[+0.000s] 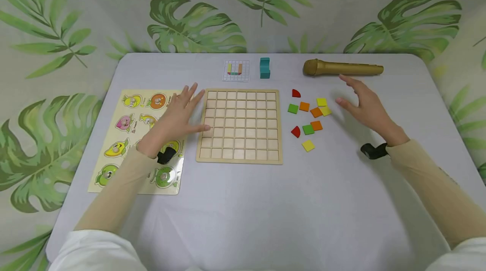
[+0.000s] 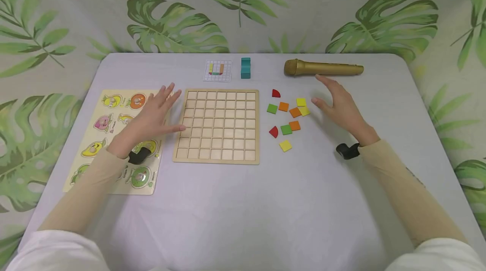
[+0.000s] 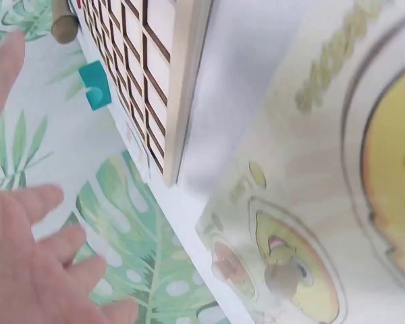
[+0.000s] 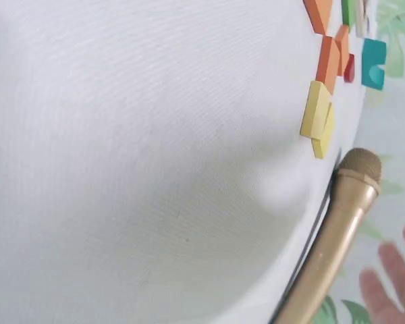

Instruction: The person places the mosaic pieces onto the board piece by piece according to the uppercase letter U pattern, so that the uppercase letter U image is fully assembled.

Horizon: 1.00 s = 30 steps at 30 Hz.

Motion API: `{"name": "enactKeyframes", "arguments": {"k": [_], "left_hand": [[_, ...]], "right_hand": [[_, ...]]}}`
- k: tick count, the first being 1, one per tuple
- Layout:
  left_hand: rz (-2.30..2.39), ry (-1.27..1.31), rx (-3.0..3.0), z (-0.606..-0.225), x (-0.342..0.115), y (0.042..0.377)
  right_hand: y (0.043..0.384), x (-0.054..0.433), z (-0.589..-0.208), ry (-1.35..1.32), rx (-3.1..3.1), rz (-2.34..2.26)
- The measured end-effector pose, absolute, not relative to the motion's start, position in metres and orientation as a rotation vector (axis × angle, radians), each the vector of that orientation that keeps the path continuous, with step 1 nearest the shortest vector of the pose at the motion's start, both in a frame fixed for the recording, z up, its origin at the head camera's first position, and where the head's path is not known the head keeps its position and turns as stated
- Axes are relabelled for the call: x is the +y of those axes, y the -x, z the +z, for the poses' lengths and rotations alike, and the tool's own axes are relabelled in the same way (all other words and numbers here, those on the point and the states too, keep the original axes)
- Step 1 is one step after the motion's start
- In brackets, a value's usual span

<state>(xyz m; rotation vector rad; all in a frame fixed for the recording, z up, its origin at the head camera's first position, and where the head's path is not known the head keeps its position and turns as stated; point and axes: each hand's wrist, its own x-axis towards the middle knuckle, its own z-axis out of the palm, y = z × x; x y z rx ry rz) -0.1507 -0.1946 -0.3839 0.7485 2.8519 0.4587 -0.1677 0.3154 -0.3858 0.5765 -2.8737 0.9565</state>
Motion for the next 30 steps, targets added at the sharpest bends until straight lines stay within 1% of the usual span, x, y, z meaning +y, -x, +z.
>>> {"name": "enactKeyframes", "arguments": {"k": [4, 9, 14, 21, 30], "left_hand": [[0.507, -0.897, 2.683, -0.389, -0.189, 0.138], [0.489, -0.888, 2.561, -0.395, -0.181, 0.124], [0.418, -0.907, 2.576, -0.402, -0.178, 0.119], [0.396, -0.880, 2.608, -0.404, -0.175, 0.116], [0.398, -0.835, 2.613, -0.405, -0.172, 0.114]], "right_hand": [[0.173, 0.315, -0.385, -0.557, -2.892, 1.201], [0.184, 0.317, -0.387, -0.555, -2.906, 1.504], [0.195, 0.322, -0.393, -0.518, -2.900, 1.713], [0.210, 0.318, -0.402, -0.391, -2.965, 1.731], [0.218, 0.310, -0.412, -0.316, -3.079, 1.588]]}}
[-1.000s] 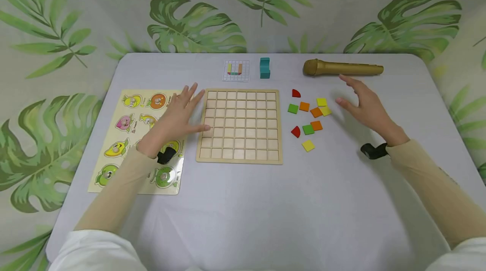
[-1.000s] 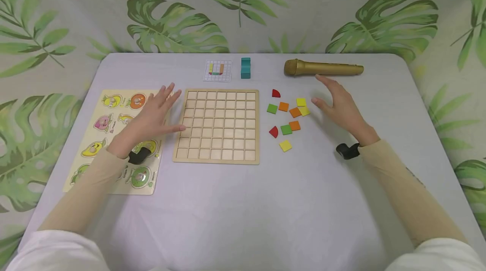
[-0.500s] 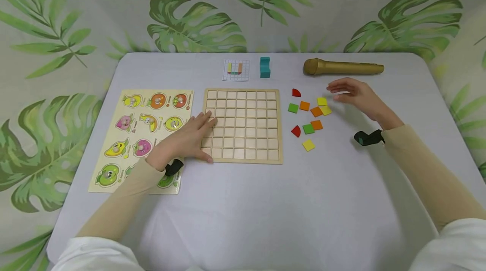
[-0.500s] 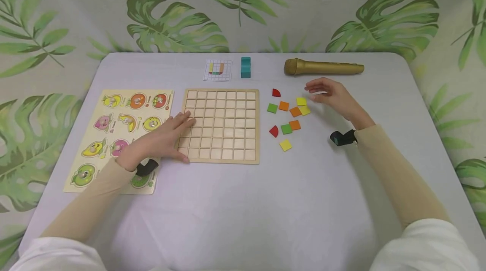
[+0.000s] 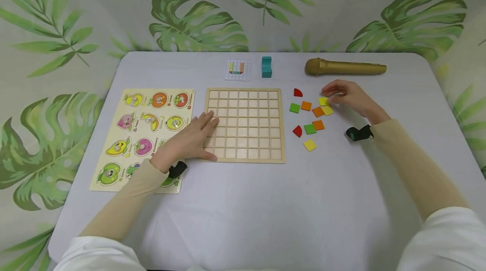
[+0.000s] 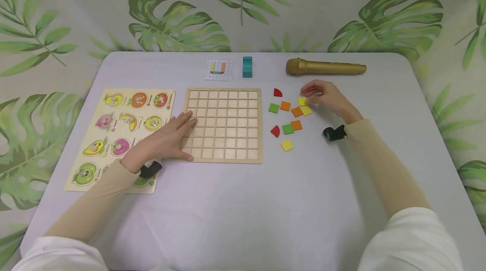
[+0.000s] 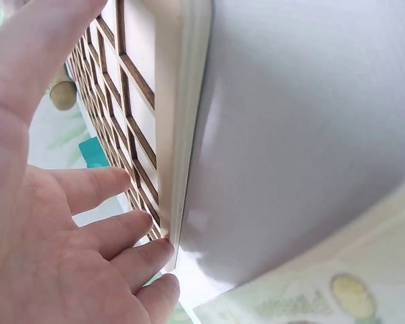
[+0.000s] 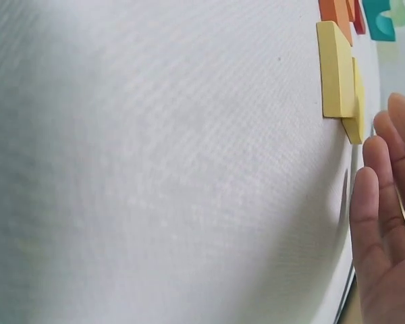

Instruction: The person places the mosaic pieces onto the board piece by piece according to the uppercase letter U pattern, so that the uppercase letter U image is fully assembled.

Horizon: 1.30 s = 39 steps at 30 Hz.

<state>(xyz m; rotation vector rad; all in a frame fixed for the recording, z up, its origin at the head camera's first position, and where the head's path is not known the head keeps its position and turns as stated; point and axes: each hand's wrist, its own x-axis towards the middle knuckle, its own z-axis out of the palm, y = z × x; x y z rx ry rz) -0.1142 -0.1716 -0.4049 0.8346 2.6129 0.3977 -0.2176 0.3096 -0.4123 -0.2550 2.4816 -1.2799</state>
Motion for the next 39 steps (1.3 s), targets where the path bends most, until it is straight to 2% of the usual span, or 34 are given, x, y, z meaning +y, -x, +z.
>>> {"name": "enactKeyframes", "arguments": {"k": [24, 33, 39], "left_hand": [[0.364, -0.776, 2.649, -0.403, -0.178, 0.112], [0.326, -0.765, 2.652, -0.406, -0.177, 0.112], [0.304, -0.745, 2.653, -0.407, -0.178, 0.112]], "right_hand": [[0.221, 0.297, -0.413, 0.244, 2.608, -1.085], [0.223, 0.291, -0.400, 0.191, 2.510, -1.244], [0.229, 0.264, -0.393, 0.209, 2.384, -1.412]]}}
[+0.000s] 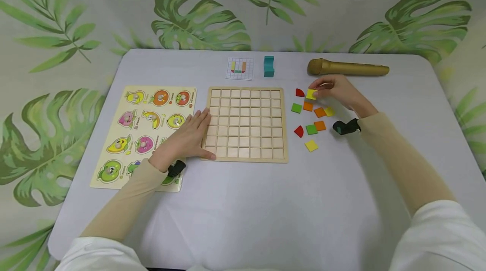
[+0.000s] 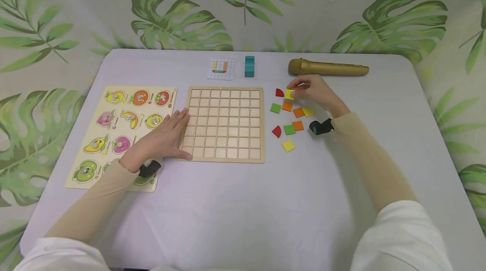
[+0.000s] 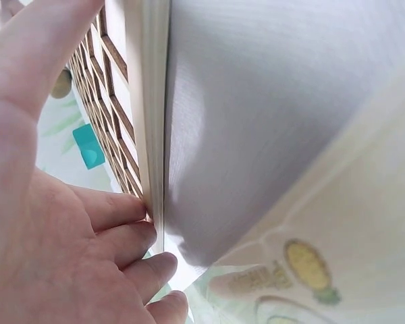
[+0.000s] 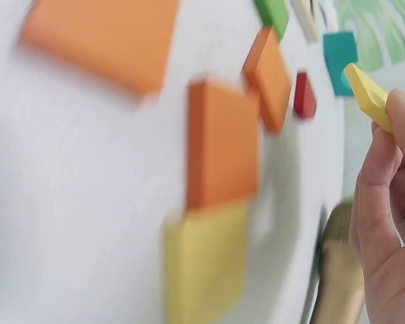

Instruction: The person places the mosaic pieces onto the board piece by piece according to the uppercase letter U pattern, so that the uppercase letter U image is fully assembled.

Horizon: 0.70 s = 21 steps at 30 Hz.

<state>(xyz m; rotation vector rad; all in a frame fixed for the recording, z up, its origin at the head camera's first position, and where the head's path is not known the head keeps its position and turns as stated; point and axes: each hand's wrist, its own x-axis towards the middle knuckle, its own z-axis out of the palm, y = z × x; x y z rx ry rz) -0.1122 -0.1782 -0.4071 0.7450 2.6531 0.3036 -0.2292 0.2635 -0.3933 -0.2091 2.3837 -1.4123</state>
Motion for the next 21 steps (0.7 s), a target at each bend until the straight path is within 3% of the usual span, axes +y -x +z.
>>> {"name": "enactKeyframes", "arguments": {"k": [21], "left_hand": [[0.323, -0.722, 2.647, -0.407, -0.179, 0.114]], "right_hand": [[0.250, 0.085, -0.397, 0.554, 2.210, -1.446]]}}
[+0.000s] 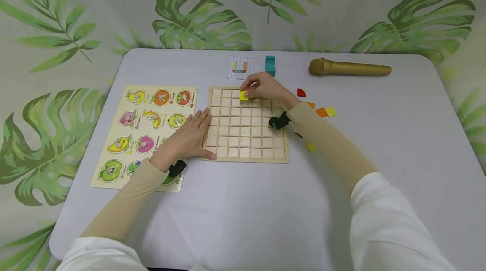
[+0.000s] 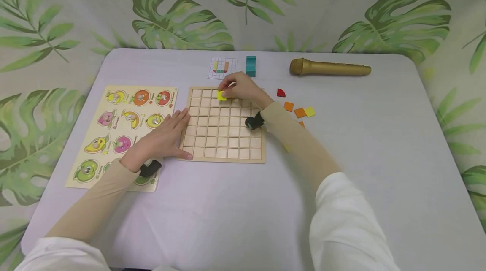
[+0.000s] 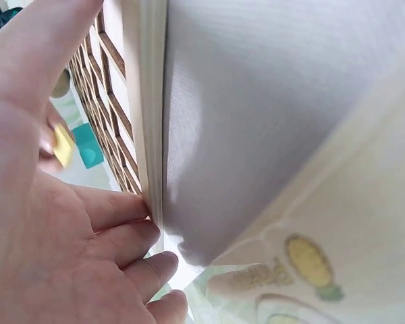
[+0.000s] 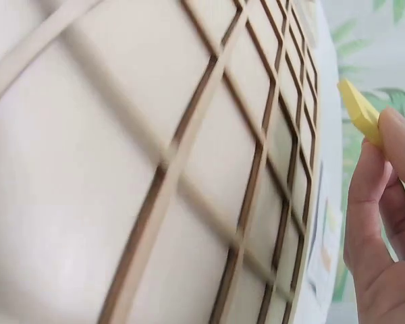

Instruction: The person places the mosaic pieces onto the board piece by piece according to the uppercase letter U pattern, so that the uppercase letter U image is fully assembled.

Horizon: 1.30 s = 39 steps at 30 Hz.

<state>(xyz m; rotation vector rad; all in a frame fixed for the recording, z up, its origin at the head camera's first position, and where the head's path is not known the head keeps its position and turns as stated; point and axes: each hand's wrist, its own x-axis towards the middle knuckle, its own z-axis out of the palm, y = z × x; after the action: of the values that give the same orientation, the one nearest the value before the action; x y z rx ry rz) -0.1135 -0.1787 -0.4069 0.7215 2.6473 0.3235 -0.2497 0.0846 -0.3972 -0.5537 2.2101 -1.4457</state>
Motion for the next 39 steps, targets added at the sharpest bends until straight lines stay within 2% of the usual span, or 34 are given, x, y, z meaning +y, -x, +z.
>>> {"name": "enactKeyframes", "arguments": {"k": [9, 21, 28, 39], "left_hand": [[0.293, -0.717, 2.653, -0.406, -0.177, 0.114], [0.281, -0.735, 2.668, -0.405, -0.176, 0.113], [0.281, -0.735, 2.663, -0.406, -0.177, 0.113], [0.245, -0.722, 2.658, -0.404, -0.175, 0.112]], "right_hand": [[0.245, 0.037, -0.406, 0.545, 2.304, -1.352], [0.236, 0.017, -0.405, 0.677, 2.554, -1.073], [0.235, 0.018, -0.406, 0.792, 2.603, -0.955], [0.240, 0.067, -0.394, 0.560, 2.414, -1.263]]}}
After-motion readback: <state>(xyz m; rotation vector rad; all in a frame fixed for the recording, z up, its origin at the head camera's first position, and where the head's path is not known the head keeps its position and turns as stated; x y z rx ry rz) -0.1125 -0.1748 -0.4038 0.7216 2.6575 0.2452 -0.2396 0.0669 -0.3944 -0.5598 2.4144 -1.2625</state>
